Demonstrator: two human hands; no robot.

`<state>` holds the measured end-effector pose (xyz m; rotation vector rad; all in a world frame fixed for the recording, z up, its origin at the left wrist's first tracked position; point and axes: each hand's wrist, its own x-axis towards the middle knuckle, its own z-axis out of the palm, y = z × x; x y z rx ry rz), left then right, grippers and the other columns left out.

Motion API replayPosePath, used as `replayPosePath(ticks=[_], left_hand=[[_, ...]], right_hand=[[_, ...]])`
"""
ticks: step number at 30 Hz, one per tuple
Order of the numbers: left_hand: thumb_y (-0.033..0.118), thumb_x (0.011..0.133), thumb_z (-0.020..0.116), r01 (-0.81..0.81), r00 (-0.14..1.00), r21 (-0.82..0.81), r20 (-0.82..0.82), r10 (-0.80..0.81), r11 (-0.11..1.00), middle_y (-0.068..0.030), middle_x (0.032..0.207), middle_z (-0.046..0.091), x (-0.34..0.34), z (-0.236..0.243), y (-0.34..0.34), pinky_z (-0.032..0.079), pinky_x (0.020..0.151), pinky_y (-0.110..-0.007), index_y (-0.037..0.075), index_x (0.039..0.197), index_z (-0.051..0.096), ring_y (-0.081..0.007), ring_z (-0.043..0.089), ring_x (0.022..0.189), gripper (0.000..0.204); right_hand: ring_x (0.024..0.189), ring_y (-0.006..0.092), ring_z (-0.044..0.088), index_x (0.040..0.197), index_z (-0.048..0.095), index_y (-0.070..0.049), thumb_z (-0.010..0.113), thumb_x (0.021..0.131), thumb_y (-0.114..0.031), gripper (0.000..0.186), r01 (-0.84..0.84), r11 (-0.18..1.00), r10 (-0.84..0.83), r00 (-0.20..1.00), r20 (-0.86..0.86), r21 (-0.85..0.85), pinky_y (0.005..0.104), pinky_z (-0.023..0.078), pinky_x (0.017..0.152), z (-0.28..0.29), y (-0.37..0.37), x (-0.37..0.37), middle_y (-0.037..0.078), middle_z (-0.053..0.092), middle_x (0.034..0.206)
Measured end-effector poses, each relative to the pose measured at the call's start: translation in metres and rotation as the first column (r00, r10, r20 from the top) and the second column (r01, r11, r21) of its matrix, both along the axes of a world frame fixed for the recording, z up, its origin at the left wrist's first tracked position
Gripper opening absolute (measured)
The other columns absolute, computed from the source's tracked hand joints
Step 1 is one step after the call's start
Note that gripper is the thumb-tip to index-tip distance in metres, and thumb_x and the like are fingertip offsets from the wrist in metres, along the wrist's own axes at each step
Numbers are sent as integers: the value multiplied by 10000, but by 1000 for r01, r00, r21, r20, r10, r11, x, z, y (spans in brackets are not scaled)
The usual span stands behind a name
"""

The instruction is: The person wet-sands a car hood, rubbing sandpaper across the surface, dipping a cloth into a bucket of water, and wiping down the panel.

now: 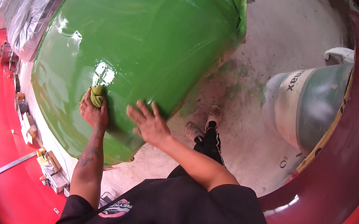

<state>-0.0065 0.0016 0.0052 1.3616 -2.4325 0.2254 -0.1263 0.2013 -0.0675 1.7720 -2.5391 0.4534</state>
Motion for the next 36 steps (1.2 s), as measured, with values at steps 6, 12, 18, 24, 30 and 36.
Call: replayPosePath(ticks=[6, 12, 18, 24, 30, 36], left_hand=[[372, 767, 699, 86, 994, 46, 63, -89, 995, -104, 1292, 546, 30, -4, -27, 307, 1090, -495, 215, 1376, 476, -314, 457, 1259, 667], [396, 737, 694, 40, 999, -4, 7, -40, 999, -111, 1274, 549, 31, 0, -28, 316, 1076, -485, 218, 1371, 486, -310, 469, 1242, 691], [389, 725, 690, 26, 1000, -1, 6, -26, 1000, -117, 1260, 539, 37, -6, -28, 312, 1071, -481, 227, 1365, 497, -319, 476, 1223, 687], [369, 705, 696, 62, 996, 34, -64, -60, 998, -111, 1257, 538, 23, 6, -21, 318, 1056, -491, 225, 1351, 507, -316, 472, 1223, 688], [382, 687, 700, 22, 999, 38, -43, -20, 999, -92, 1278, 526, 34, 7, -24, 315, 1044, -488, 237, 1346, 503, -307, 469, 1230, 703], [382, 666, 714, 1, 998, 92, -57, 4, 996, -75, 1292, 514, 35, 7, -20, 292, 1059, -498, 249, 1356, 487, -301, 451, 1260, 738]], right_hand=[[1476, 325, 153, 1535, 207, -159, 335, 988, -517, 667, 217, 969, -219, 976, 7, 118, 639, 92, 1150, 39, -14, -175, 30, 189, 1606], [1469, 343, 159, 1525, 238, -119, 317, 1003, -489, 644, 390, 920, -388, 920, -44, 46, 620, 111, 1158, 28, -59, -172, 34, 185, 1605], [1468, 344, 172, 1525, 268, -152, 424, 958, -516, 691, -295, 955, 282, 932, 229, 24, 615, 154, 1148, 38, -32, -21, 57, 171, 1609], [1458, 295, 227, 1522, 257, -145, 327, 1005, -459, 609, 189, 970, -175, 979, -102, 150, 589, 160, 1156, 59, -106, -238, 58, 224, 1594], [1466, 321, 190, 1525, 230, -83, 364, 996, -451, 658, 109, 992, -104, 992, -75, 67, 566, 160, 1163, 30, -95, -128, 98, 172, 1606], [1479, 300, 157, 1543, 187, -155, 418, 961, -522, 725, -349, 899, 349, 936, 47, 264, 631, 129, 1144, 48, -41, -64, 37, 123, 1621]])
